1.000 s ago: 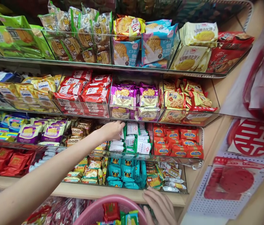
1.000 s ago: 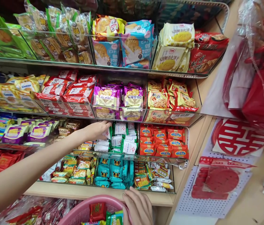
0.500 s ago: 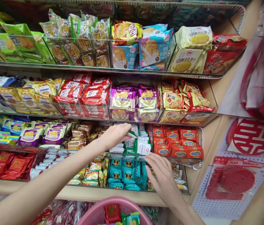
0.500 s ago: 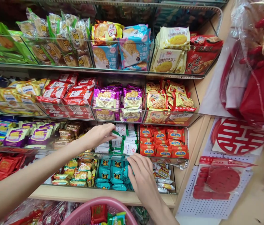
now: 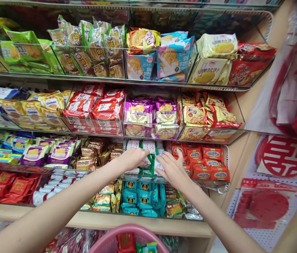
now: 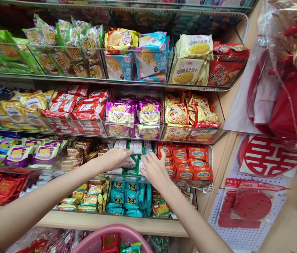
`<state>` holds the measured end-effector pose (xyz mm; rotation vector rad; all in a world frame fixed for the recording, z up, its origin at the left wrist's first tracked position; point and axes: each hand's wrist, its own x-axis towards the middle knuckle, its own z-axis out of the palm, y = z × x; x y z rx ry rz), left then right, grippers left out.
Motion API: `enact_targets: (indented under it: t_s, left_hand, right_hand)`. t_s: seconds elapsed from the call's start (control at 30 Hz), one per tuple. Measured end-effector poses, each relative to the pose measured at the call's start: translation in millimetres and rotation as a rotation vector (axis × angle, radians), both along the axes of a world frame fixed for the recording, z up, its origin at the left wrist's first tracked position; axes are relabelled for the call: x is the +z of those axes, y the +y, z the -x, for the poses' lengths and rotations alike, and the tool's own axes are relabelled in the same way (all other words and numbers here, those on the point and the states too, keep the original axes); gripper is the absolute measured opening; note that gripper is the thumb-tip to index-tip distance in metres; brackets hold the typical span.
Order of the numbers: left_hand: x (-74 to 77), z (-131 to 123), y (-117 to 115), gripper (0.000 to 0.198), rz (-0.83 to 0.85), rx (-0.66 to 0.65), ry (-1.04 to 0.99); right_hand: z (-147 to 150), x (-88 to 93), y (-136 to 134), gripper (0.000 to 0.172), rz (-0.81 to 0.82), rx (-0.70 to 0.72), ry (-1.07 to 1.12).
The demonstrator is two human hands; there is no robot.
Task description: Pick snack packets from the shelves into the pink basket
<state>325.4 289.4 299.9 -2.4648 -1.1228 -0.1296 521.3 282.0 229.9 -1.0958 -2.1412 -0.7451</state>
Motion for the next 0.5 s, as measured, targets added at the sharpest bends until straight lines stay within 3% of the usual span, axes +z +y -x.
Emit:
enact_targets:
  t_s: [0.27,0.5]
  left_hand:
    - [-1.3,-28.2,7.7,0.023,0.068,0.011,0.029]
    - [-10.8,-27.5,5.9,0.035,0.012,0.009,-0.005]
  right_hand:
    - [1.1,8.8,1.6,0.025,0.067,-0.062,-0.083]
    - [-6.0,10.9,-0.1,0.025,0.146,-0.092,-0.072]
